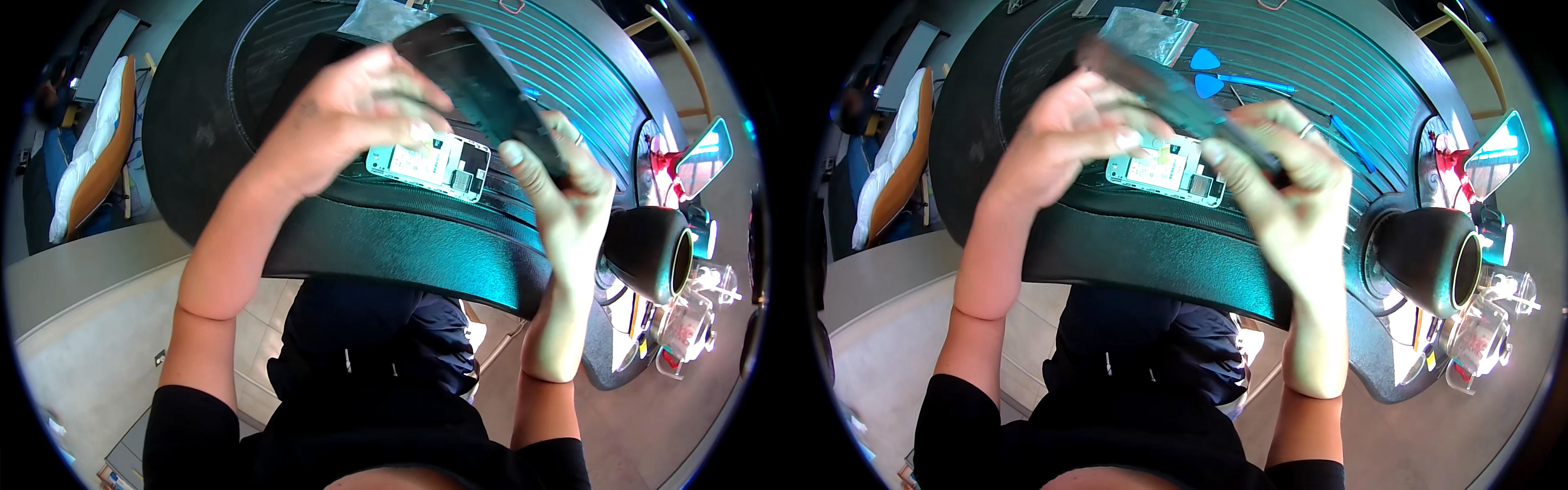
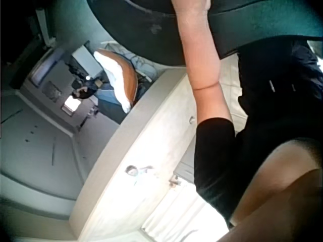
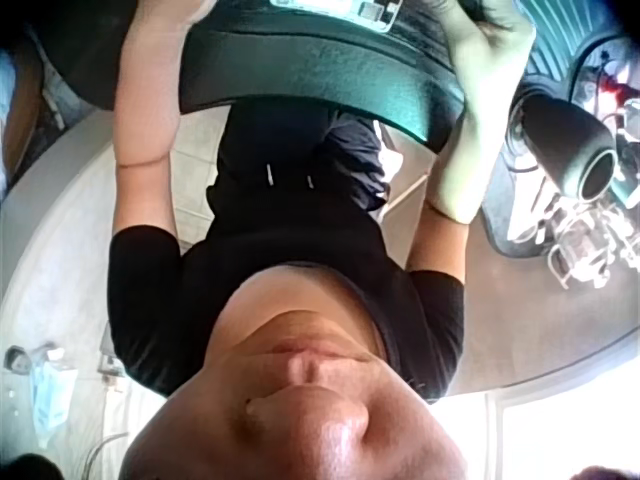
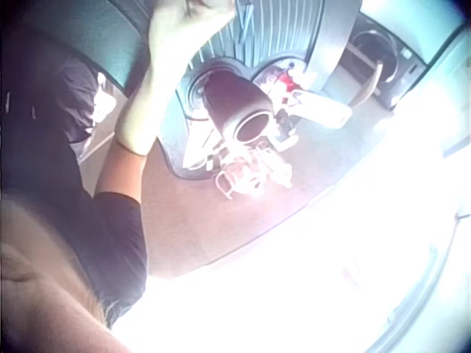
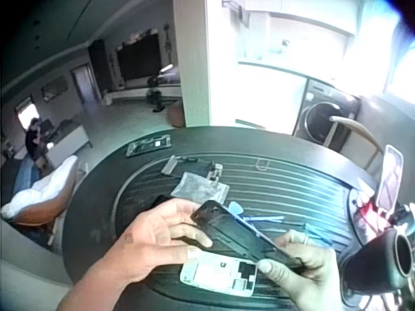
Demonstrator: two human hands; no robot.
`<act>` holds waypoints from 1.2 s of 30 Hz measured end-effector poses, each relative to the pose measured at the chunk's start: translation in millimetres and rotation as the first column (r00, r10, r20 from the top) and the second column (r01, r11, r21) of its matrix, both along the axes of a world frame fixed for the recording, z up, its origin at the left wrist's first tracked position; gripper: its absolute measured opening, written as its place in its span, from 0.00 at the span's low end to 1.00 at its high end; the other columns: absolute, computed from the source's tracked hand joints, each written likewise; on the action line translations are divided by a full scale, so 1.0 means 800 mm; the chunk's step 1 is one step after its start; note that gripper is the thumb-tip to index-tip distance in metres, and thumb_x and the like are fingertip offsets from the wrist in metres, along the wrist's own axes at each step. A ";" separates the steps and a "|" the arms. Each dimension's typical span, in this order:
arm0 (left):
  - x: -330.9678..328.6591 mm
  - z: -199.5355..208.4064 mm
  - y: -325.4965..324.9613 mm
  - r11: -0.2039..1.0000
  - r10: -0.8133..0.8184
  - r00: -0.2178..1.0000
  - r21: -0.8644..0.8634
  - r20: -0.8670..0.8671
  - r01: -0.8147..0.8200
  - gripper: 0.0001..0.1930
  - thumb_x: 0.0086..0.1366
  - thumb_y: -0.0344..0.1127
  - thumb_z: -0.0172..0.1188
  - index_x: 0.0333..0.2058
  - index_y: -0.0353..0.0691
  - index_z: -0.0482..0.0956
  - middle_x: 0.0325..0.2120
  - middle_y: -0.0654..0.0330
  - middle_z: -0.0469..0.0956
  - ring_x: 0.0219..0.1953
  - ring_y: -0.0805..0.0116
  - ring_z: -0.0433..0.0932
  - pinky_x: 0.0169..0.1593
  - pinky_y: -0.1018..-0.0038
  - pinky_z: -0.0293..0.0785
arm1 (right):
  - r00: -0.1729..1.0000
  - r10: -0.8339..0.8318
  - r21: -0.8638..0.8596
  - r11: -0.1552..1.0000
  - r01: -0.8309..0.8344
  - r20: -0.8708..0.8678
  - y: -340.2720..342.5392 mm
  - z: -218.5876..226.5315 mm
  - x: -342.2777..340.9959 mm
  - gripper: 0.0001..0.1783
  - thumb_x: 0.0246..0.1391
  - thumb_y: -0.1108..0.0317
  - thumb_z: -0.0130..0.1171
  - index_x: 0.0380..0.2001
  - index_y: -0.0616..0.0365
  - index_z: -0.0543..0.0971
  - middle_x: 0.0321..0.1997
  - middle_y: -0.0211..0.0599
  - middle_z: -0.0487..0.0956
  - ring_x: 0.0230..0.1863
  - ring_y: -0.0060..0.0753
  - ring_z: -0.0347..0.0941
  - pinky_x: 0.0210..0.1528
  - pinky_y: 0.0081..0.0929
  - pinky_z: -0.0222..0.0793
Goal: The person disassembles a smartphone by removing the back cover and internal components using a small metal tool. They carefully pry open the device, remove the battery, and place parts on the table.
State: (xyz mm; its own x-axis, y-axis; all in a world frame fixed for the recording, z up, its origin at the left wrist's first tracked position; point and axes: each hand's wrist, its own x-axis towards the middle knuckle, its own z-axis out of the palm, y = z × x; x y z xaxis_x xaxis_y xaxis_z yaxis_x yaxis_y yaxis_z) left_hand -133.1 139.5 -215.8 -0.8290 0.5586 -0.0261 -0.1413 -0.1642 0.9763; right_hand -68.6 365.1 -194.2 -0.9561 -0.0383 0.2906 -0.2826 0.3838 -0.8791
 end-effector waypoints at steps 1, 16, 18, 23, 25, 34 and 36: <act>-0.011 0.000 -0.010 0.998 0.052 0.988 -0.038 -0.143 -0.058 0.26 0.59 0.26 0.59 0.57 0.32 0.68 0.44 0.55 0.77 0.46 0.67 0.78 0.50 0.70 0.75 | 0.998 -0.022 -0.019 1.000 0.023 0.051 0.010 -0.003 -0.004 0.10 0.51 0.68 0.69 0.31 0.65 0.83 0.32 0.31 0.80 0.28 0.18 0.70 0.29 0.16 0.62; -0.040 -0.027 -0.028 0.785 -0.047 0.739 -0.482 -0.672 -0.388 0.10 0.53 0.33 0.71 0.34 0.38 0.85 0.27 0.66 0.79 0.29 0.78 0.72 0.37 0.79 0.69 | 0.993 -0.079 0.064 0.995 0.074 0.088 0.024 -0.049 -0.030 0.09 0.48 0.72 0.71 0.28 0.64 0.80 0.21 0.21 0.69 0.23 0.12 0.57 0.26 0.14 0.57; -0.045 -0.028 -0.032 0.766 -0.098 0.723 -0.516 -0.684 -0.384 0.10 0.53 0.33 0.71 0.35 0.38 0.85 0.27 0.66 0.80 0.30 0.78 0.73 0.38 0.78 0.69 | 0.995 -0.068 0.079 0.995 0.063 0.071 0.025 -0.051 -0.029 0.09 0.47 0.72 0.71 0.28 0.64 0.80 0.21 0.21 0.69 0.24 0.12 0.57 0.26 0.15 0.57; -0.041 -0.021 -0.031 0.749 -0.144 0.720 -0.550 -0.679 -0.369 0.10 0.54 0.32 0.70 0.35 0.38 0.85 0.26 0.66 0.79 0.30 0.76 0.74 0.38 0.77 0.69 | 0.996 -0.048 0.113 0.993 0.040 0.072 0.027 -0.049 -0.025 0.10 0.46 0.74 0.71 0.27 0.64 0.78 0.21 0.21 0.69 0.25 0.13 0.56 0.27 0.16 0.57; -0.038 -0.017 -0.030 0.760 -0.153 0.706 -0.539 -0.691 -0.363 0.09 0.54 0.32 0.70 0.34 0.38 0.84 0.25 0.65 0.78 0.30 0.76 0.74 0.39 0.77 0.69 | 0.995 -0.045 0.119 0.992 0.035 0.085 0.027 -0.047 -0.024 0.10 0.46 0.74 0.71 0.28 0.65 0.79 0.21 0.21 0.69 0.25 0.14 0.56 0.27 0.16 0.56; -0.032 -0.009 -0.027 0.779 -0.234 0.594 -0.514 -0.770 -0.360 0.07 0.52 0.29 0.69 0.31 0.36 0.83 0.21 0.63 0.74 0.27 0.73 0.73 0.39 0.74 0.68 | 0.996 -0.043 0.243 0.970 0.023 0.078 0.031 -0.042 -0.019 0.11 0.46 0.73 0.71 0.33 0.63 0.83 0.25 0.25 0.79 0.25 0.13 0.64 0.29 0.16 0.64; -0.034 -0.007 -0.026 0.785 -0.265 0.532 -0.500 -0.804 -0.365 0.07 0.52 0.28 0.69 0.30 0.35 0.82 0.21 0.63 0.74 0.27 0.73 0.73 0.38 0.75 0.68 | 0.998 -0.050 0.265 0.964 0.038 0.039 0.029 -0.041 -0.018 0.11 0.46 0.72 0.71 0.34 0.62 0.84 0.25 0.26 0.79 0.24 0.13 0.64 0.28 0.16 0.64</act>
